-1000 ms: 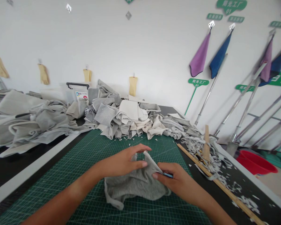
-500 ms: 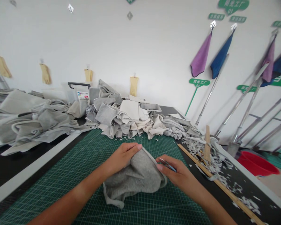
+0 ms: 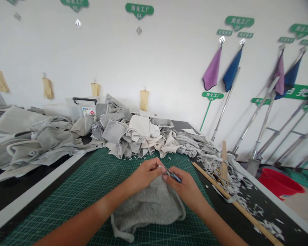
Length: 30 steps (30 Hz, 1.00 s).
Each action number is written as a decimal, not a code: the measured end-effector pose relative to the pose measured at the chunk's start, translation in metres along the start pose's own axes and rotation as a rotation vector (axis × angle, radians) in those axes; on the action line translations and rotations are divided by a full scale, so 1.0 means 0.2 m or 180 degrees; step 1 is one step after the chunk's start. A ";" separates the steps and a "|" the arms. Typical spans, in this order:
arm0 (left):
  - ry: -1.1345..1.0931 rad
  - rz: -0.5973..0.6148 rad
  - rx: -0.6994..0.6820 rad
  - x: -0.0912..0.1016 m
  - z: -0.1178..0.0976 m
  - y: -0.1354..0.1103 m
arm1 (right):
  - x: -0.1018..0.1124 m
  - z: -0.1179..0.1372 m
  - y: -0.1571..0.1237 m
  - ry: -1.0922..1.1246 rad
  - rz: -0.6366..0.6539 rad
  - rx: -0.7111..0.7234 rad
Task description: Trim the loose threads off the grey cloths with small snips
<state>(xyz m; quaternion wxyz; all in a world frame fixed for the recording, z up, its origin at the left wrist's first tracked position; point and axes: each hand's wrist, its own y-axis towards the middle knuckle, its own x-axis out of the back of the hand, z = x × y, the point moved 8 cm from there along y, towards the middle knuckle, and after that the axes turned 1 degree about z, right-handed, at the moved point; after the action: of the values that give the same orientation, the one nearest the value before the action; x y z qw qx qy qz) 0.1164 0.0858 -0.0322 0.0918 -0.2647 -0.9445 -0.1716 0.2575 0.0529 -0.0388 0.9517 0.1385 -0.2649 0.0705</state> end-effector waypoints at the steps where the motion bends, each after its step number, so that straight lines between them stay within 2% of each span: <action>1: -0.0064 -0.0048 0.0013 -0.01 0.03 0.00 | 0.00 -0.03 0.00 0.0068 -0.0075 -0.0023; 5: -0.0347 -0.0038 0.0063 -0.07 0.14 -0.04 | -0.08 -0.15 -0.02 0.0673 0.0149 -0.0267; 8: -0.0386 0.0035 0.0139 -0.09 0.20 -0.08 | -0.10 -0.20 -0.02 0.0612 0.0131 -0.0279; 12: -0.0374 -0.0070 0.0033 -0.08 0.23 -0.09 | -0.07 -0.21 -0.01 0.0079 -0.0192 -0.0082; 15: -0.0342 -0.0194 0.0081 -0.07 0.27 -0.08 | -0.07 -0.21 -0.02 -0.0006 -0.0273 -0.0014; 18: -0.0292 -0.0237 0.0186 -0.06 0.30 -0.08 | -0.08 -0.20 -0.02 0.0149 -0.0227 0.0095; 22: -0.0317 -0.0197 0.0271 -0.05 0.32 -0.08 | -0.11 -0.21 -0.03 0.0388 -0.0012 0.0008; 25: -0.0451 -0.0259 0.0291 -0.05 0.32 -0.07 | -0.12 -0.20 -0.04 0.0286 -0.0023 0.0005; 30: -0.0397 -0.0154 0.0386 -0.07 0.35 -0.08 | -0.12 -0.17 -0.04 0.0130 -0.0039 0.0074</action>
<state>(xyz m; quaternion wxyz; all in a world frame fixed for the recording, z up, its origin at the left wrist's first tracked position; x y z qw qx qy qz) 0.1142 0.0931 -0.1044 0.0445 -0.2459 -0.9631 -0.0994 0.2550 0.0535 -0.0805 0.9556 0.1496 -0.2437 0.0705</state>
